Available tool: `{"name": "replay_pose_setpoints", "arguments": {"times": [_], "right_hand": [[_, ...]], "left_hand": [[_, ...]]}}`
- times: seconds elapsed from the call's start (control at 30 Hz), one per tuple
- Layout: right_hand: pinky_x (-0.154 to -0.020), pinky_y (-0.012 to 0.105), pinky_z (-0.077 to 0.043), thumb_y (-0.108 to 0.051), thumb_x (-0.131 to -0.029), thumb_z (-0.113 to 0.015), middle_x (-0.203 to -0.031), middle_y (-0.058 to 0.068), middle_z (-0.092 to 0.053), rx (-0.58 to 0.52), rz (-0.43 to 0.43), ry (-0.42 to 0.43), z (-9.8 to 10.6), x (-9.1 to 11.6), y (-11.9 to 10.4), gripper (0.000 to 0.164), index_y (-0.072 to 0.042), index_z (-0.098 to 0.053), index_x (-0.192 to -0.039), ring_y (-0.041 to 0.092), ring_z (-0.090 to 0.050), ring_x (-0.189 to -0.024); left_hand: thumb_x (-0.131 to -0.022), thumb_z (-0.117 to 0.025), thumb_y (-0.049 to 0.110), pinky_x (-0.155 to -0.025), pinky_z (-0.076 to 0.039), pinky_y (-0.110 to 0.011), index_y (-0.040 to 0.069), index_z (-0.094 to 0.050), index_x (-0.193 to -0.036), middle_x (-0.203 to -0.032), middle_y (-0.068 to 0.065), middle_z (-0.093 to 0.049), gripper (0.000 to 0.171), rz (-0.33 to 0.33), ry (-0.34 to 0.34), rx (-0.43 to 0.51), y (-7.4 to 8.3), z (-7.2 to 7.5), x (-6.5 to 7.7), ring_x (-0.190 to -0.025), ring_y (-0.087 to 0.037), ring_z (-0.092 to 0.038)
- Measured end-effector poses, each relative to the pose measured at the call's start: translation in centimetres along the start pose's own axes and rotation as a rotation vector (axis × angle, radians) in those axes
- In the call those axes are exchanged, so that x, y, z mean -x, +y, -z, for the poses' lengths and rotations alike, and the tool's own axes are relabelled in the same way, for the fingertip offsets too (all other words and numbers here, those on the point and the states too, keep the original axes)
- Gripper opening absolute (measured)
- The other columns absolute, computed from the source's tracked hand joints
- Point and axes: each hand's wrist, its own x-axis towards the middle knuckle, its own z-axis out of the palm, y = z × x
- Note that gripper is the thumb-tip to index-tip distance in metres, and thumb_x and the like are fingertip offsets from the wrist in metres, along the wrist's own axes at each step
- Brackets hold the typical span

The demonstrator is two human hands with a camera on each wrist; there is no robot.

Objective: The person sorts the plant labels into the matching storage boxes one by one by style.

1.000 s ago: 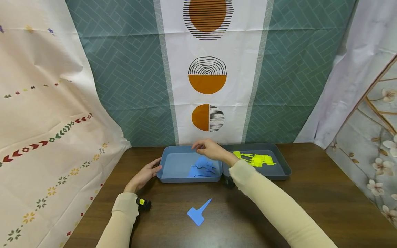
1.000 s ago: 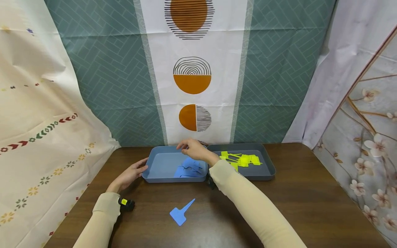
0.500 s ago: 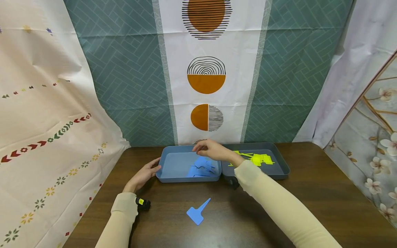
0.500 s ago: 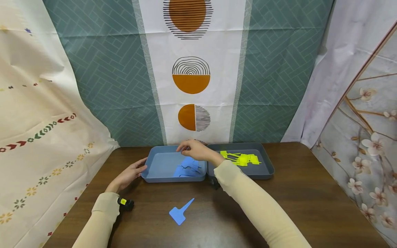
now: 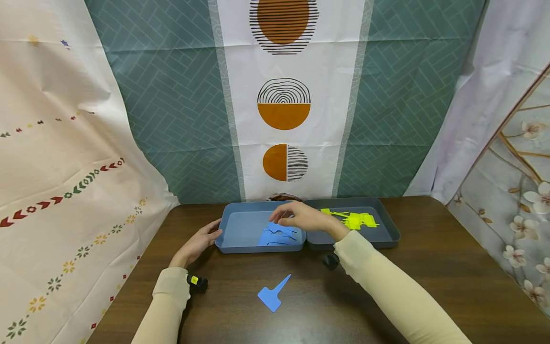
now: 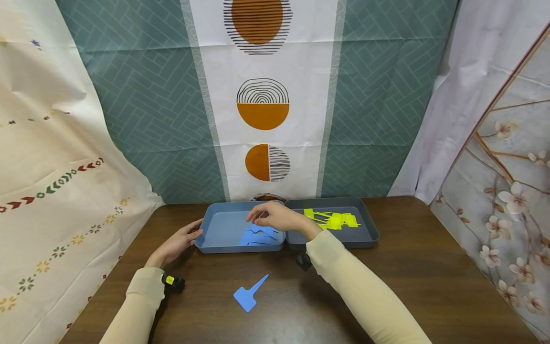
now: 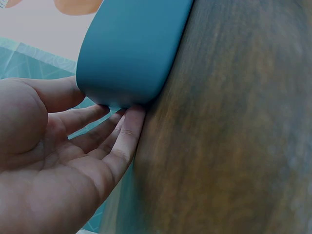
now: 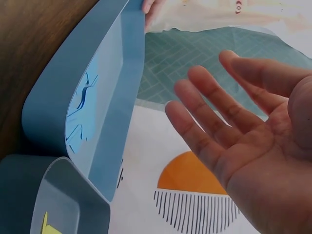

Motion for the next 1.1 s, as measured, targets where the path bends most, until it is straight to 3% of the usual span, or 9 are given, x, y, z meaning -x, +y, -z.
{"name": "replay_pose_setpoints", "arguments": {"times": [0.3, 0.5, 0.73, 0.87, 1.1], "right_hand": [[-0.093, 0.032, -0.055, -0.014, -0.108, -0.058, -0.123, 0.004, -0.071, -0.01, 0.026, -0.018, -0.4, 1.7, 0.4, 0.025, -0.01, -0.07, -0.13, 0.018, -0.067, -0.11], [-0.089, 0.043, -0.057, -0.014, -0.108, -0.059, -0.119, 0.004, -0.072, -0.021, 0.04, -0.023, -1.1, 2.2, 0.9, 0.023, -0.008, -0.071, -0.127, 0.016, -0.066, -0.101], [-0.091, 0.03, -0.055, -0.012, -0.107, -0.059, -0.12, 0.003, -0.073, -0.041, 0.052, -0.038, -2.0, 2.8, 1.2, 0.022, -0.009, -0.072, -0.124, 0.028, -0.067, -0.113], [-0.093, 0.031, -0.054, -0.013, -0.107, -0.059, -0.121, 0.005, -0.072, -0.04, 0.033, -0.039, -2.6, 3.0, 1.4, 0.022, -0.012, -0.072, -0.125, 0.026, -0.067, -0.115], [-0.098, 0.042, -0.053, -0.014, -0.107, -0.059, -0.123, 0.016, -0.071, -0.073, 0.042, -0.057, -3.7, 3.3, 1.8, 0.025, -0.006, -0.071, -0.127, 0.019, -0.065, -0.111]], "left_hand": [[-0.114, -0.041, 0.016, -0.122, -0.024, -0.062, 0.0, -0.01, -0.166, -0.169, -0.029, -0.01, 0.063, -0.001, -0.008, -0.008, 0.3, 0.0, 0.3, -0.153, -0.048, -0.022], [-0.114, -0.039, 0.016, -0.123, -0.023, -0.061, 0.002, -0.012, -0.167, -0.171, -0.027, -0.01, 0.061, 0.014, 0.008, -0.013, 0.1, 0.0, 0.3, -0.154, -0.046, -0.021], [-0.114, -0.039, 0.017, -0.123, -0.024, -0.06, 0.001, -0.011, -0.167, -0.17, -0.027, -0.011, 0.061, 0.01, 0.005, -0.019, 0.2, -0.1, 0.2, -0.154, -0.046, -0.023], [-0.114, -0.039, 0.017, -0.123, -0.024, -0.06, 0.001, -0.011, -0.167, -0.17, -0.027, -0.011, 0.061, 0.011, 0.005, -0.022, 0.2, -0.1, 0.1, -0.154, -0.045, -0.023], [-0.115, -0.039, 0.017, -0.122, -0.024, -0.06, 0.001, -0.011, -0.166, -0.17, -0.027, -0.01, 0.061, 0.007, 0.001, -0.018, 0.2, -0.1, 0.2, -0.154, -0.046, -0.022]]}}
